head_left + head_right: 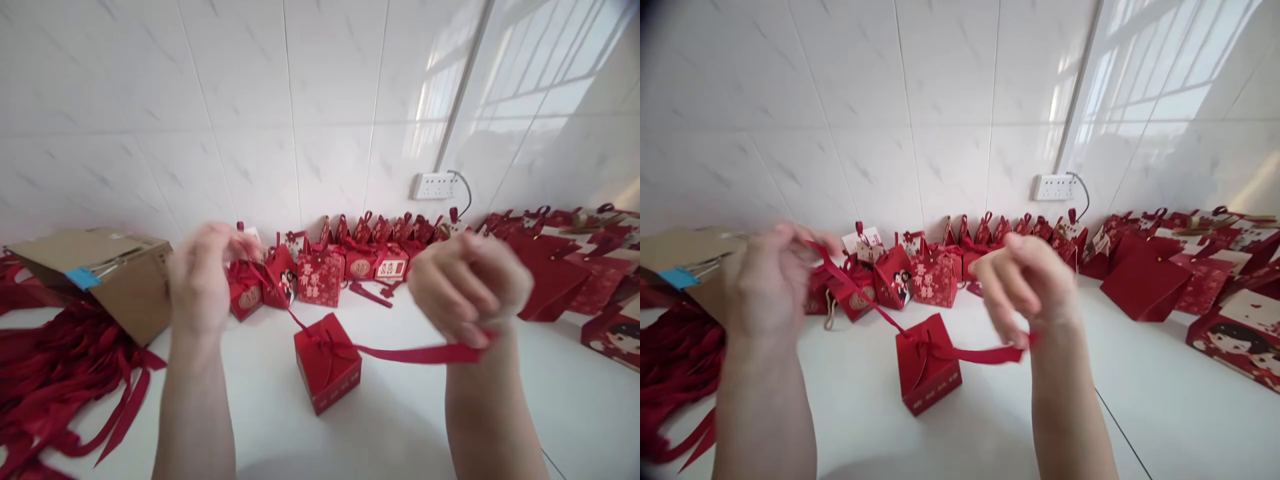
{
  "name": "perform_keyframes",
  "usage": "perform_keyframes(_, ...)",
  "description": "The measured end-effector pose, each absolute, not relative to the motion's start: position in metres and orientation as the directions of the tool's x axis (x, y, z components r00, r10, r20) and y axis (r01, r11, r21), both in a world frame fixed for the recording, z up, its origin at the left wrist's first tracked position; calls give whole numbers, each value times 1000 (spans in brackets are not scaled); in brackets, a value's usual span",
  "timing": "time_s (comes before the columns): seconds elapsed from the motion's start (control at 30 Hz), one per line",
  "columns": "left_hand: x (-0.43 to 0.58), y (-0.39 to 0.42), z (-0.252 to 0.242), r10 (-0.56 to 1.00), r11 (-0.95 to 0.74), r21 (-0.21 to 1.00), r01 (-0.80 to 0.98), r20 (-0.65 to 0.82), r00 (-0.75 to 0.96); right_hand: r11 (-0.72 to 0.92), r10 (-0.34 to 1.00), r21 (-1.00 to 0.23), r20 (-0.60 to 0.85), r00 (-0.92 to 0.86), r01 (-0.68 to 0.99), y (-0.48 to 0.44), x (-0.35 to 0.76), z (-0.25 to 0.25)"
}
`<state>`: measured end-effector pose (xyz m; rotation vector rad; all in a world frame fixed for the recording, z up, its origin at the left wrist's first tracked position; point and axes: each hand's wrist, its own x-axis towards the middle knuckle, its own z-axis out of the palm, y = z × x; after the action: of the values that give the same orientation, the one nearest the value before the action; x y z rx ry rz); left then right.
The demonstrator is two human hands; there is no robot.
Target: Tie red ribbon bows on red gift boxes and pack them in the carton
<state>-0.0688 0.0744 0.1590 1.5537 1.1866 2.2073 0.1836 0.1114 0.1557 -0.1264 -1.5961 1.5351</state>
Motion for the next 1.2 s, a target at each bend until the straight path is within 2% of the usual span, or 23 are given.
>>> perform_keyframes(0.07, -81, 64, 162, 421, -457, 666, 590, 746, -516, 291, 611, -865, 497, -616, -410, 107, 195, 158)
perform_keyframes(0.1, -85, 58, 164, 410, -371, 644, 669, 760, -504, 357, 636, -868, 496, -590, -345, 104, 196, 159)
perform_keyframes(0.17, -83, 49, 168, 508, -293, 609, 737, 752, -419, 495, 691, -853, 503, -520, -168, 96, 192, 162)
perform_keyframes(0.23, -73, 49, 168, 691, -284, 585, 759, 674, -260, 571, 719, -820, 469, -512, 50, 88, 183, 165)
perform_keyframes(0.33, -58, 65, 152, 930, -291, 665, 688, 366, 39, 554, 760, -760, 294, -580, 340, 85, 172, 162)
perform_keyframes(0.4, -56, 79, 130, 975, -222, 793, 568, 164, 152, 521, 778, -732, 195, -597, 440, 89, 170, 152)
perform_keyframes(0.47, -61, 86, 104, 984, -135, 857, 497, 58, 167, 453, 810, -727, 94, -579, 516, 94, 172, 136)
perform_keyframes(0.53, -69, 81, 79, 978, -137, 819, 558, 23, 206, 352, 845, -699, -48, -533, 622, 95, 175, 116)
perform_keyframes(0.6, -77, 66, 61, 974, -130, 787, 603, -14, 227, 303, 856, -658, -130, -500, 689, 88, 178, 94)
perform_keyframes(0.67, -79, 45, 50, 971, -97, 793, 602, -58, 232, 311, 856, -659, -118, -503, 685, 75, 180, 73)
perform_keyframes(0.8, -73, 17, 44, 961, -42, 869, 493, -99, 258, 310, 831, -785, -50, -554, 536, 56, 184, 42)
perform_keyframes(0.87, -69, 13, 43, 961, -37, 894, 447, -91, 261, 340, 861, -819, 73, -504, 463, 59, 184, 34)
perform_keyframes(0.97, -64, 14, 40, 963, 17, 936, 352, -110, 247, 430, 869, -802, 243, -430, 415, 71, 175, 29)
perform_keyframes(1.07, -60, 11, 35, 958, 79, 979, 189, -127, 257, 434, 858, -804, 232, -458, 405, 75, 166, 31)
perform_keyframes(1.2, -56, -9, 36, 959, 49, 996, 77, -68, 275, 384, 844, -851, 166, -510, 358, 59, 171, 36)
